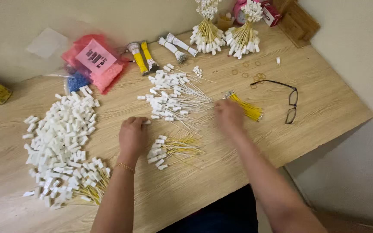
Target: Assembling small white plastic connector housings with yellow wires
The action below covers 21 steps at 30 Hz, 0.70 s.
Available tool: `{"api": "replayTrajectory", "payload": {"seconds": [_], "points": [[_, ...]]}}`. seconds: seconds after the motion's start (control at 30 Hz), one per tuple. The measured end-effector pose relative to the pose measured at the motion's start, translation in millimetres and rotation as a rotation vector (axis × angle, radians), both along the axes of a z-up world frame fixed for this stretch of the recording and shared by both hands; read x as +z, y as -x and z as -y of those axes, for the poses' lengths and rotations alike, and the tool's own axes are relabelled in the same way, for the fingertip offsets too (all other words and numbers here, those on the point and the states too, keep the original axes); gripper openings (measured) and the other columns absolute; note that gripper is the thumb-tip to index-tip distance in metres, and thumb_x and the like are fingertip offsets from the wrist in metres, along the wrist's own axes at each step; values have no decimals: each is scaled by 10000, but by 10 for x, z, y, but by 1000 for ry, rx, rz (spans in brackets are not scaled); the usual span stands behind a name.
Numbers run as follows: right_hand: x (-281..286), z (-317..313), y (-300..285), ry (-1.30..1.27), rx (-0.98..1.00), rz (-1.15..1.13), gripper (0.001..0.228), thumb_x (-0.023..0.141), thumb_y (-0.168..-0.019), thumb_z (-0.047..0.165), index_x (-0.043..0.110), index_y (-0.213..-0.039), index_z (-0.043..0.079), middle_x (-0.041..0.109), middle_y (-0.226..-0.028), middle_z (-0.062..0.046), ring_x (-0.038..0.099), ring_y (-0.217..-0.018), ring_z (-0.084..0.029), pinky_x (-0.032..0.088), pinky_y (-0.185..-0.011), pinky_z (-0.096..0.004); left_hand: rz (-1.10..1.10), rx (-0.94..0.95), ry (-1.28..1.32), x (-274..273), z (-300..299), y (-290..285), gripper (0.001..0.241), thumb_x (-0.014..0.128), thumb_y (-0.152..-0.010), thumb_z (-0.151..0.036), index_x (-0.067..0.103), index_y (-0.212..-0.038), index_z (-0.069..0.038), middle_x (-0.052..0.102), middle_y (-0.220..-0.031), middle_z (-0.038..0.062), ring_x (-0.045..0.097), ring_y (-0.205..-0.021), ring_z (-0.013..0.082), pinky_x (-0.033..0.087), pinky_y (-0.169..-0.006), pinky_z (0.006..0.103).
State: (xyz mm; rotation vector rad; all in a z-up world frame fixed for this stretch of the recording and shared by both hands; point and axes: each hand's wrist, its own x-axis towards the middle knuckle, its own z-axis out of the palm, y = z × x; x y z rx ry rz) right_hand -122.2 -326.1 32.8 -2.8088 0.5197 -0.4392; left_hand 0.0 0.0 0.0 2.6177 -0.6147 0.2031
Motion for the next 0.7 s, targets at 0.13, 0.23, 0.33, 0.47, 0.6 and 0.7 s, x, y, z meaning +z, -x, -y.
{"api": "replayTrajectory", "payload": {"seconds": [0.13,0.23,0.33,0.47,0.6,0.7], "points": [[6,461,140,168,-127,-67,315,750,-769,346,678,-1030,186,643,-941,-89,624,-929,-322,502,-783,-439,-133,24,237,226,133,174,181,642,-851,-203,722,-1014,-202,644,-972,76,656,-891,330,546,-752,430],[-126,655,104,186,-136,-58,305,734,-811,388,677,-1028,182,618,-968,-70,606,-963,-320,484,-833,-423,-149,18,342,315,245,224,168,624,-885,-188,719,-1025,-191,631,-962,88,656,-896,342,542,-744,435],[-195,728,39,202,-140,-42,224,725,-811,400,689,-909,202,608,-904,-47,601,-949,-291,475,-811,-432,-201,-8,415,421,328,248,160,622,-902,-197,723,-1024,-174,637,-958,112,648,-905,374,534,-757,458],[-171,850,-4,173,-124,-98,193,668,-881,376,692,-912,187,639,-887,-49,619,-949,-286,479,-800,-445,-178,-17,493,598,380,311,143,597,-951,-221,707,-1021,-161,631,-883,124,648,-872,370,518,-731,457],[171,739,-14,-57,-209,-183,182,605,-942,317,724,-939,178,701,-886,-78,677,-918,-304,513,-781,-463,-127,26,547,840,412,381,139,584,-981,-249,685,-1021,-163,653,-853,100,654,-872,332,517,-757,437],[484,652,114,-230,-171,-18,219,541,-996,238,660,-1035,58,676,-909,-210,651,-935,-406,496,-796,-527,-114,14,591,963,413,405,158,556,-998,-229,673,-1018,-126,648,-845,156,636,-862,395,499,-746,483]]}}
